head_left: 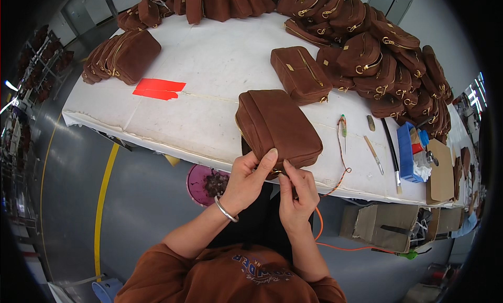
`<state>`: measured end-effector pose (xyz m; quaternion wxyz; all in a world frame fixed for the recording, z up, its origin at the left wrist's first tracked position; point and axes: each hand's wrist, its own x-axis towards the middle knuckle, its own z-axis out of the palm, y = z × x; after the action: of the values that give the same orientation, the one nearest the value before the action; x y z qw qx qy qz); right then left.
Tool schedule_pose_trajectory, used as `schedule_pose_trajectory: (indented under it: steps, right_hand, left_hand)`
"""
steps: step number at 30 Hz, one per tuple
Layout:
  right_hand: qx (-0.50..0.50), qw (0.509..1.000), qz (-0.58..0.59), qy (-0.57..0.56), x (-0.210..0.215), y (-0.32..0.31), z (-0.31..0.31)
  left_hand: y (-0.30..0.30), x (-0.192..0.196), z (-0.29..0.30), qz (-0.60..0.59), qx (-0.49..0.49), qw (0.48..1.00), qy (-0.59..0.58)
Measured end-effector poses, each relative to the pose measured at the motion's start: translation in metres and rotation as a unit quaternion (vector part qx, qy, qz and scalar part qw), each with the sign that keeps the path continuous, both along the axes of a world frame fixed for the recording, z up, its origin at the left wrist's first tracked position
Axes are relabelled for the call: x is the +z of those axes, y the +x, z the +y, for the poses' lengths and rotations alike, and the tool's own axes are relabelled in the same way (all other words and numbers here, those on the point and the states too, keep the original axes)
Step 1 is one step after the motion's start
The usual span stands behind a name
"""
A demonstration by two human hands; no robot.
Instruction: Inspecting leather bags and trimming loose threads with thread snips at a workshop station.
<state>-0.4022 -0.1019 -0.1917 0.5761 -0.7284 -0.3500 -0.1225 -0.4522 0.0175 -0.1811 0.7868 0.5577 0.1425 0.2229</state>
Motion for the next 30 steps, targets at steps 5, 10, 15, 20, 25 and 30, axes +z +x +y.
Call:
schedule_pose_trajectory:
  steps: [5, 10, 15, 20, 25, 30]
  right_hand:
    - [-0.034, 0.997, -0.075, 0.010, -0.011, 0.002, 0.003]
    - [-0.027, 0.998, -0.062, 0.020, -0.011, 0.000, 0.003]
    - [-0.011, 0.999, -0.038, 0.021, -0.012, -0.002, -0.002]
    - [-0.006, 0.998, -0.059, 0.011, -0.008, -0.004, -0.008]
    - [-0.002, 0.998, -0.060, 0.014, -0.006, -0.001, -0.012]
    - [0.016, 1.000, 0.008, 0.023, -0.004, -0.003, -0.016]
  left_hand:
    - [0.001, -0.002, -0.002, 0.006, 0.005, 1.000, 0.003]
    - [0.001, -0.003, -0.002, 0.005, 0.006, 1.000, 0.001]
    - [-0.003, -0.004, 0.000, 0.010, -0.004, 0.999, 0.041]
    - [-0.004, -0.008, 0.003, 0.008, 0.000, 0.997, 0.072]
    - [-0.005, -0.015, 0.008, 0.007, -0.012, 0.998, 0.064]
    - [-0.021, -0.009, 0.024, 0.039, -0.046, 0.996, 0.068]
